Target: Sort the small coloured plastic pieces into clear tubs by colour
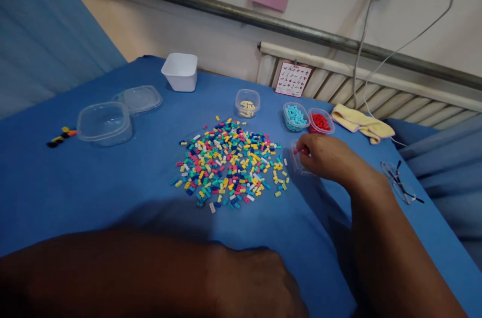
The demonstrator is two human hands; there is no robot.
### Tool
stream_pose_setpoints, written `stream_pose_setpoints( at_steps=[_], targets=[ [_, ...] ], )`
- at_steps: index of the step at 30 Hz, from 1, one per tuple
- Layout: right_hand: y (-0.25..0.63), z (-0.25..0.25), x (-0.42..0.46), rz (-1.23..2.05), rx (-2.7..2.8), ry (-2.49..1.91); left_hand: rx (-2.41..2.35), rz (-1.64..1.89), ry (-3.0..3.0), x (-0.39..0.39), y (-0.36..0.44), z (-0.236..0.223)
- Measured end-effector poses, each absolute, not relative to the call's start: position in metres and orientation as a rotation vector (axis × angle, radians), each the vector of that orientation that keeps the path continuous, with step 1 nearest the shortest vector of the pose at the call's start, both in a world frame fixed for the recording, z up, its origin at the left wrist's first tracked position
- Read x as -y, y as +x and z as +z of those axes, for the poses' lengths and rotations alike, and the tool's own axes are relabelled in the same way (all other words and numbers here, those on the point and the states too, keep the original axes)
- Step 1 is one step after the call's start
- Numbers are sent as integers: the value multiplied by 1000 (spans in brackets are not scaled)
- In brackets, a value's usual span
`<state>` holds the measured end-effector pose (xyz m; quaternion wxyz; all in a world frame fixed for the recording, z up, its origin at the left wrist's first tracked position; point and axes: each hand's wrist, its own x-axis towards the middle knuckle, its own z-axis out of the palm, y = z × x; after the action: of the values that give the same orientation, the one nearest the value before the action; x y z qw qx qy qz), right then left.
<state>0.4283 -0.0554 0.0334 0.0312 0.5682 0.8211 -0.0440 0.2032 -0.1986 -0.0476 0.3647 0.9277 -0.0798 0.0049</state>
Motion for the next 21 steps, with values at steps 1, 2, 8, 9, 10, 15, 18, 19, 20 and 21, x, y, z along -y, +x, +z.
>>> stream_pose_setpoints(
  at_steps=[1,2,8,9,10,15,18,19,20,21],
  targets=[
    [434,31,52,-113,-2478,1753,201,30,2382,199,203,-48],
    [438,29,50,-92,-2436,1752,203,53,2375,199,203,-49],
    [438,24,51,72,-2381,1783,207,166,2342,201,204,-58],
    [433,24,53,99,-2442,1774,203,158,2341,201,203,-59],
    [425,24,57,106,-2531,1747,204,147,2343,201,203,-59],
    [374,18,76,-443,-3086,1164,222,185,2379,202,202,-61],
    [360,13,80,-608,-3120,954,214,215,2387,205,201,-67],
    [360,12,80,-579,-3112,966,210,215,2383,206,201,-69],
    [362,12,79,-535,-3103,994,211,215,2379,206,201,-70],
    [366,13,77,-487,-3091,1030,211,216,2375,207,201,-71]
  ],
)
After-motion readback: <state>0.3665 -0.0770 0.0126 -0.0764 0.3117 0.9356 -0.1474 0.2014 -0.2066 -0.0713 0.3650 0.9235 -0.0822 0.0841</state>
